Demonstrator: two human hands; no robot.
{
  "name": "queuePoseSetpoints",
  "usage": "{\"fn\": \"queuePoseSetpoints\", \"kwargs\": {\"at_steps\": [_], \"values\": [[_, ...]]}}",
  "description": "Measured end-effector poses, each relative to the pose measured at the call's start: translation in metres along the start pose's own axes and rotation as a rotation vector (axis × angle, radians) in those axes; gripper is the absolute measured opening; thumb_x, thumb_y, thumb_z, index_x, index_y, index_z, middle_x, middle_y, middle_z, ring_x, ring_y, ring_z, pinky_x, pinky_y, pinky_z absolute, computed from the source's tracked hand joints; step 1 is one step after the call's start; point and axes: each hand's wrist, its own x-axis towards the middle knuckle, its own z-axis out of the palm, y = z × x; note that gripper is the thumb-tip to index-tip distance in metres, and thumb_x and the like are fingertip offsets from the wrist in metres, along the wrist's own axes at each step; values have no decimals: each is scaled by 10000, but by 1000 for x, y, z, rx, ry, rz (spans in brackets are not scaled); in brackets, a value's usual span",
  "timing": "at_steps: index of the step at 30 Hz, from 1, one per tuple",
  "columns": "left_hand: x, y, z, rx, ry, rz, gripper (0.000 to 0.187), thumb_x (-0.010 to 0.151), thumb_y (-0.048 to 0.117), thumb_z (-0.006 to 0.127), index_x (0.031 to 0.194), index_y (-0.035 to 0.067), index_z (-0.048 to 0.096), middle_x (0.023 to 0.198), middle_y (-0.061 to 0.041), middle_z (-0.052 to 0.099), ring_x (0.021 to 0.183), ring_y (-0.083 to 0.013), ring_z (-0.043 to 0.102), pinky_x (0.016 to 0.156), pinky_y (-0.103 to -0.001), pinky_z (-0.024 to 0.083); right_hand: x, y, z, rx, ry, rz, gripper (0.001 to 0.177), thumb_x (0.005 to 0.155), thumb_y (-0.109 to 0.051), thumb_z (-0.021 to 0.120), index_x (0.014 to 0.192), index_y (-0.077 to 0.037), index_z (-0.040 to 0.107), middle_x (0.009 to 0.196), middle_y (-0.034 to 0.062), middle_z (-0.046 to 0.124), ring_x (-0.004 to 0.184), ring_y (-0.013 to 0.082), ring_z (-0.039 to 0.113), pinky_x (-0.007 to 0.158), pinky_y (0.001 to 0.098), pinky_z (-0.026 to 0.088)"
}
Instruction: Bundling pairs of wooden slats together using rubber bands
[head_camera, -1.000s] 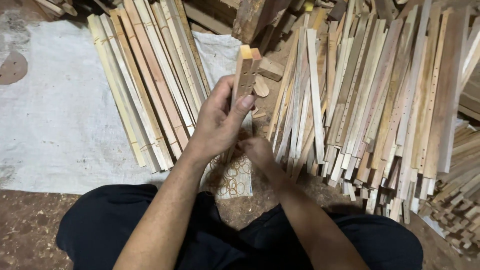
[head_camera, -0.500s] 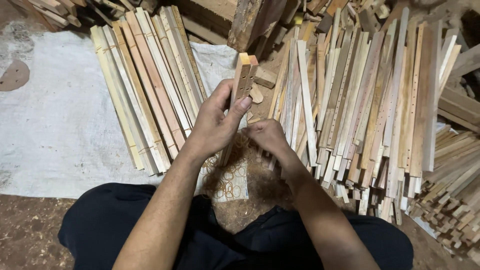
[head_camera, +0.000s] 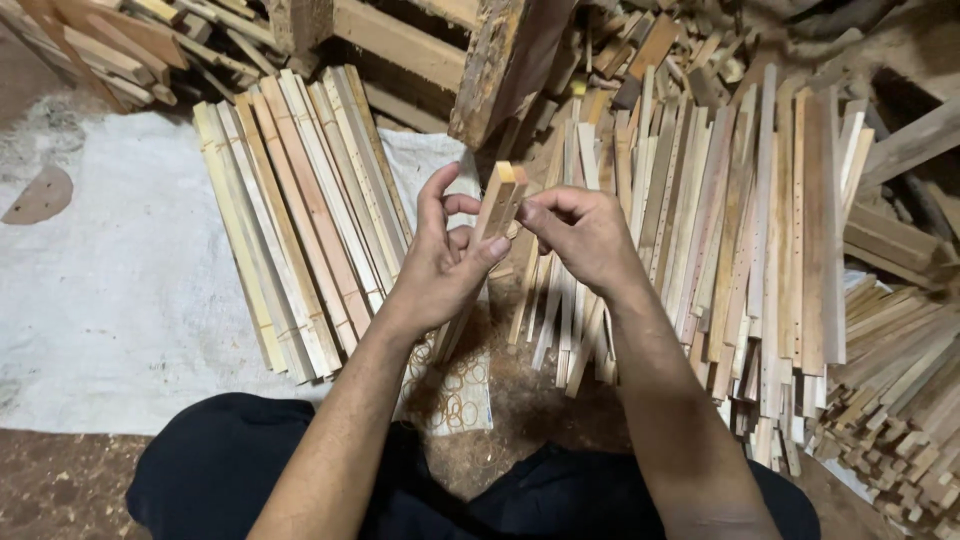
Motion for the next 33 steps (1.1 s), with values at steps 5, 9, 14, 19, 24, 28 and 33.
{"fn": "queuePoseSetpoints", "kwargs": {"at_steps": [5, 9, 14, 19, 24, 28, 33], "values": [[-6, -2, -6, 81, -120, 5, 180, 981, 179, 707, 1091, 36, 708, 915, -50, 573, 835, -101, 536, 690, -265, 492, 4, -10, -7, 78, -162, -100, 120, 959, -105, 718, 885, -22, 763, 580, 68, 651, 570, 114, 621, 594, 242, 539], [-8, -14, -5, 0, -78, -4, 203, 1003, 167, 673, 1171, 55, 700, 889, -21, 641, 839, -89, 528, 739, -268, 500, 4, -3, -4, 383, -125, -42, 186, 997, -177, 682, 930, -9, 724, 867, 146, 752, 799, 195, 728, 829, 371, 609], [-5, -21, 0, 11, -38, 51, 216, 1000, 173, 684, 1178, 53, 704, 839, -64, 655, 771, -112, 551, 688, -281, 494, 17, -12, -27, 944, -247, 126, 316, 1060, -296, 551, 1196, -27, 645, 773, -31, 693, 575, 38, 566, 693, 296, 544], [-9, -26, 20, 47, -28, 62, 207, 988, 154, 687, 1173, 62, 697, 787, -70, 655, 713, -133, 596, 679, -291, 526, -4, -104, -16, 245, -269, -127, 348, 1026, -111, 550, 1244, 152, 618, 712, 92, 649, 435, 35, 464, 425, 194, 458], [3, -45, 11, 72, -25, 35, 370, 911, 209, 782, 1251, 123, 664, 858, -37, 629, 779, -140, 625, 747, -319, 545, -46, -79, 23, -316, -536, -190, 267, 967, 22, 536, 1113, 157, 714, 723, 250, 726, 315, 92, 434, 290, 227, 382], [3, -46, -12, -85, 48, 24, 413, 960, 146, 725, 1333, 64, 567, 1046, -69, 614, 934, -126, 591, 874, -327, 529, -55, -6, 6, -175, -469, -283, 191, 958, -17, 605, 1028, 55, 768, 633, 153, 690, 409, 113, 470, 403, 259, 438], [-7, -34, -13, -107, -24, -44, 448, 896, 191, 780, 1277, 32, 606, 895, -60, 620, 749, -118, 607, 747, -284, 574, -28, 85, -33, -83, -196, 134, 242, 938, -145, 614, 765, -21, 728, 484, 53, 562, 425, 99, 413, 403, 262, 324]]}}
